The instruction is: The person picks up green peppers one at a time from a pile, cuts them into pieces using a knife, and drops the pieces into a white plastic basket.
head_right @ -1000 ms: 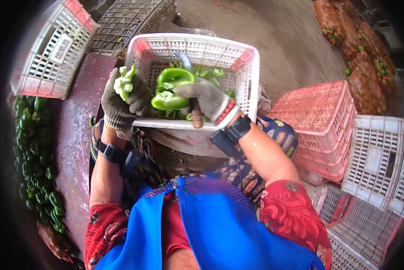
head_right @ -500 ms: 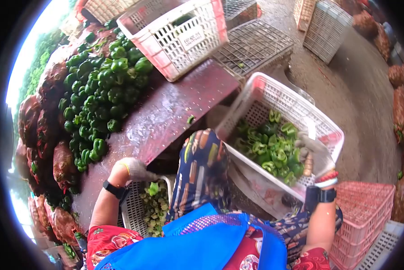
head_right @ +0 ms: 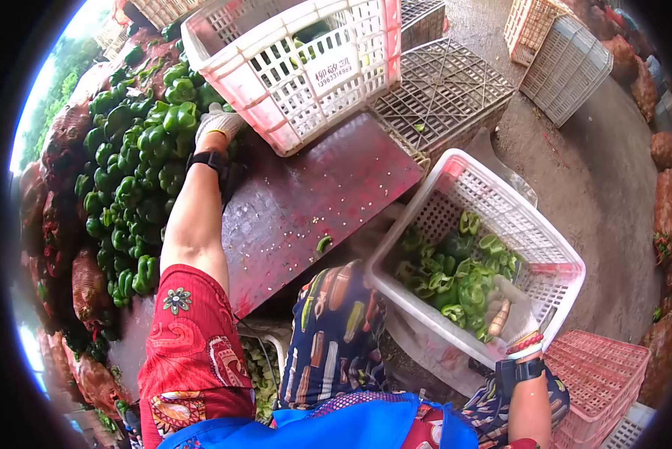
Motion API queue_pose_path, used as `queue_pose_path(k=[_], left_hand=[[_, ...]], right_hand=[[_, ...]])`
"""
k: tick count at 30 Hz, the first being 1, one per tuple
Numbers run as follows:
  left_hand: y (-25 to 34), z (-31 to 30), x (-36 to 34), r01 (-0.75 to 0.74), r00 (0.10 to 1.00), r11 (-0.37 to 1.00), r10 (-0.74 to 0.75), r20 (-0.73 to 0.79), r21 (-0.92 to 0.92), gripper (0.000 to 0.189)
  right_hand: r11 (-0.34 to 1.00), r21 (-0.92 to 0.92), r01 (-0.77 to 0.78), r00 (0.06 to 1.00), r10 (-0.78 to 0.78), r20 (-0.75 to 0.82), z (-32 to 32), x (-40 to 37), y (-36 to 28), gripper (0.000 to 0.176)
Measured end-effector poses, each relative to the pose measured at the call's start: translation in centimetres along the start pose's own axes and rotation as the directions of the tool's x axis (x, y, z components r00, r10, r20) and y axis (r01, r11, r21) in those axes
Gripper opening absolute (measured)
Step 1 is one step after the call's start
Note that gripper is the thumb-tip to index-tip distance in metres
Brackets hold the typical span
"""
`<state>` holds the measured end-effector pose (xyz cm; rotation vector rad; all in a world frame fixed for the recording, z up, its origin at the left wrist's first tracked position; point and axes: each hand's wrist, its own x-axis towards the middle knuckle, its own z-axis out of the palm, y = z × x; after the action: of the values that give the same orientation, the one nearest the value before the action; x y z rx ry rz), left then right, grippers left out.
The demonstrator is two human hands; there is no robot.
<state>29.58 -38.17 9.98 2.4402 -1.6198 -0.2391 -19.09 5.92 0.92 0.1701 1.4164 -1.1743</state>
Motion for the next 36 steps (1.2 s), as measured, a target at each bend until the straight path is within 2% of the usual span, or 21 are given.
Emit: queue_pose_path(k=[3,4,5,7,9,11,13,16,19,20,23,24,27,28,29,30,31,32,33,35,36], left_hand=[[0.2,0.0,-3.3,-0.053,0.992,0.999,0.053,-0.117,0.004,0.075],[-0.3,0.5,-4.1,-0.055,0.986,0.998,0.049,-0.159,-0.031,0.063],[-0.8,0.9,-5.5,-0.112,0.96,0.988,0.079,-0.27,-0.11,0.054],[-4.2,3.0,-5.7,-0.202,0.925,0.902,0.048,-0.376,-0.381,0.052],[-5.1,2.2,-9.7,-0.082,0.952,0.91,-0.05,-0.303,-0.406,0.047],[-7.2,3.1,-10.5,-0.025,0.975,0.938,-0.053,-0.216,-0.345,0.064],[-8.1,3.4,-11.5,0.023,0.974,0.935,-0.1,-0.203,-0.353,0.068],[-7.8,2.8,-11.3,-0.137,0.965,0.951,0.064,-0.255,-0.278,0.071],[-5.3,0.9,-10.3,-0.301,0.947,0.937,0.271,-0.174,-0.176,0.078],[-4.7,0.8,-8.2,-0.363,0.931,0.926,0.365,-0.002,-0.105,0.081],[-3.2,1.0,-7.9,-0.323,0.926,0.946,0.312,0.214,0.02,0.08],[-4.0,2.9,-7.1,-0.308,0.937,0.95,0.313,0.155,-0.06,0.08],[-5.0,3.1,-9.9,-0.307,0.938,0.941,0.325,0.119,-0.144,0.081],[-5.8,3.1,-11.1,-0.348,0.915,0.906,0.384,0.122,-0.242,0.081],[-5.8,3.0,-12.7,-0.457,0.873,0.853,0.484,0.057,-0.251,0.084],[-5.8,2.7,-14.2,-0.292,0.889,0.867,0.402,0.22,-0.403,0.085],[-3.6,-0.1,-17.9,-0.097,0.855,0.854,0.334,0.397,-0.511,0.086],[-2.2,-0.9,-20.4,-0.107,0.839,0.804,0.388,0.38,-0.584,0.083],[-0.6,-1.3,-22.5,-0.111,0.818,0.746,0.444,0.366,-0.657,0.08],[3.5,-2.3,-26.3,-0.199,0.657,0.686,0.623,0.424,-0.7,0.079],[5.9,-3.7,-29.5,-0.335,0.602,0.689,0.681,0.416,-0.643,0.079]], right_hand=[[0.998,-0.03,0.051,0.998,-0.049,0.047,0.6,-0.3,0.2,0.031],[0.998,-0.04,0.058,0.995,-0.054,0.081,0.3,-0.1,0.3,0.032],[0.996,-0.057,0.068,0.994,-0.063,0.09,0.3,-0.4,0.3,0.032],[0.992,-0.089,0.089,0.991,-0.079,0.107,0.7,-1.3,0.2,0.033],[0.99,-0.094,0.105,0.988,-0.093,0.123,0.7,-2.2,0.5,0.035],[0.981,-0.16,0.109,0.985,-0.085,0.147,0.7,-3.3,0.5,0.037],[0.972,-0.186,0.145,0.98,-0.115,0.159,0.4,-4.2,0.7,0.037],[0.972,-0.175,0.154,0.979,-0.126,0.159,0.2,-5.3,0.7,0.035],[0.971,-0.175,0.162,0.976,-0.132,0.172,-0.1,-6.1,0.4,0.034],[0.963,-0.212,0.167,0.979,-0.136,0.15,0.0,-6.1,0.3,0.034],[0.953,-0.246,0.176,0.981,-0.148,0.127,0.2,-5.1,0.4,0.034],[0.958,-0.231,0.169,0.982,-0.144,0.121,0.4,-4.7,0.4,0.033],[0.958,-0.242,0.154,0.983,-0.124,0.135,1.8,-4.5,-0.1,0.031],[0.964,-0.212,0.161,0.977,-0.124,0.176,2.0,-4.5,-0.2,0.028],[0.96,-0.212,0.182,0.964,-0.132,0.23,2.5,-4.8,-0.4,0.023],[0.948,-0.234,0.213,0.955,-0.152,0.253,3.0,-4.9,-0.3,0.022],[0.936,-0.255,0.242,0.948,-0.172,0.268,3.4,-5.2,-0.2,0.021],[0.9,-0.377,0.217,0.946,-0.098,0.311,4.3,-7.2,-1.3,0.023],[0.925,-0.308,0.223,0.934,-0.113,0.338,4.0,-5.9,-0.3,0.024],[0.908,-0.345,0.239,0.913,-0.09,0.397,5.6,-9.1,-1.5,0.035],[0.929,-0.259,0.266,0.881,-0.125,0.456,5.1,-8.7,-0.7,0.05]])
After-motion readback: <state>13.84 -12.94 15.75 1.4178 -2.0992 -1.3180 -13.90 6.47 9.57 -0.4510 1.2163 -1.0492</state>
